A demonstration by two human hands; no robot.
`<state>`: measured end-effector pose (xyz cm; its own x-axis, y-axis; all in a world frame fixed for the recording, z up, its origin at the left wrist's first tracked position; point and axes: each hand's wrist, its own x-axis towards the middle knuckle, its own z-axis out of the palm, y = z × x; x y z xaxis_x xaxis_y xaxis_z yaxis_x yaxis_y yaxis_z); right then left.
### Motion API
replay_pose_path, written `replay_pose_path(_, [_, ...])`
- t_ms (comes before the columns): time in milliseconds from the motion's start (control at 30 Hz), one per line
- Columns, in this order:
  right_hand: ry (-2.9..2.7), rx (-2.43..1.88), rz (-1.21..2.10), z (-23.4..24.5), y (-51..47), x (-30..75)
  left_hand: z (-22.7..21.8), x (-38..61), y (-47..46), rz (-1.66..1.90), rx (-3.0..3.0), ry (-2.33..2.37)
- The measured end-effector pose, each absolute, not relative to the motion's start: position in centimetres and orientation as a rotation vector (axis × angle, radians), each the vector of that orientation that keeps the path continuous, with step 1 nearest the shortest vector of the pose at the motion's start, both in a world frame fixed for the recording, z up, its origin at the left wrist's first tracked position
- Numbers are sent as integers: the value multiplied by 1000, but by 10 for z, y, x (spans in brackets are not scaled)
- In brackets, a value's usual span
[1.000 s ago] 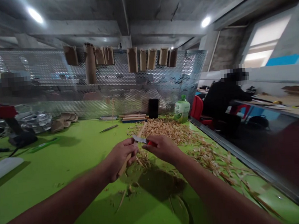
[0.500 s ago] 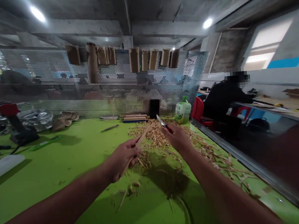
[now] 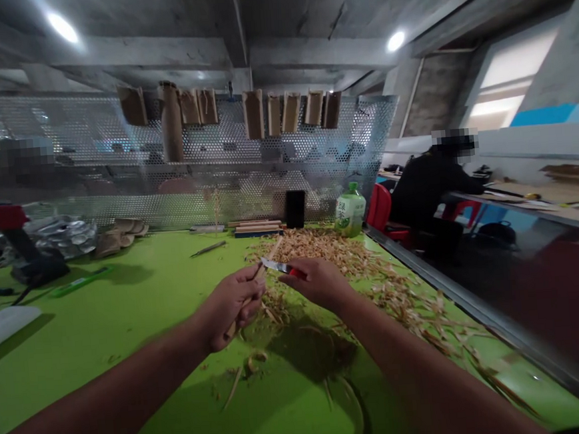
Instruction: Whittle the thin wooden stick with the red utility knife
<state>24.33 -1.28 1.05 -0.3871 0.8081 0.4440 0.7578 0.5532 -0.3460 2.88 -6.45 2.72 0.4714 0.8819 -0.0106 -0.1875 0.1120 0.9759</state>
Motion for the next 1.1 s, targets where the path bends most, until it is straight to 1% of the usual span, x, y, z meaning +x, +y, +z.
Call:
replay_pose_path(233, [-2076, -1379, 45, 8, 0, 252, 25, 30, -64, 860, 1160, 686])
replay_pose_path(367, [-1838, -1603, 61, 6, 20, 277, 29, 29, -70, 828, 1208, 663])
replay_pose_path(433, [-1779, -1647, 56, 8, 26, 292, 30, 29, -73, 803, 1235, 648])
replay_pose_path(533, [-1740, -1536, 8, 11, 23, 294, 30, 30, -73, 826, 1243, 717])
replay_pose_path(700, [-2024, -1306, 114, 6, 3, 255, 32, 32, -67, 880, 1291, 898])
replay_pose_path(900, [-2262, -1205, 262, 3, -13, 236, 30, 33, -65, 916, 1305, 914])
replay_pose_path(1100, [-2195, -1291, 165, 8, -11, 242, 25, 33, -61, 949, 1329, 860])
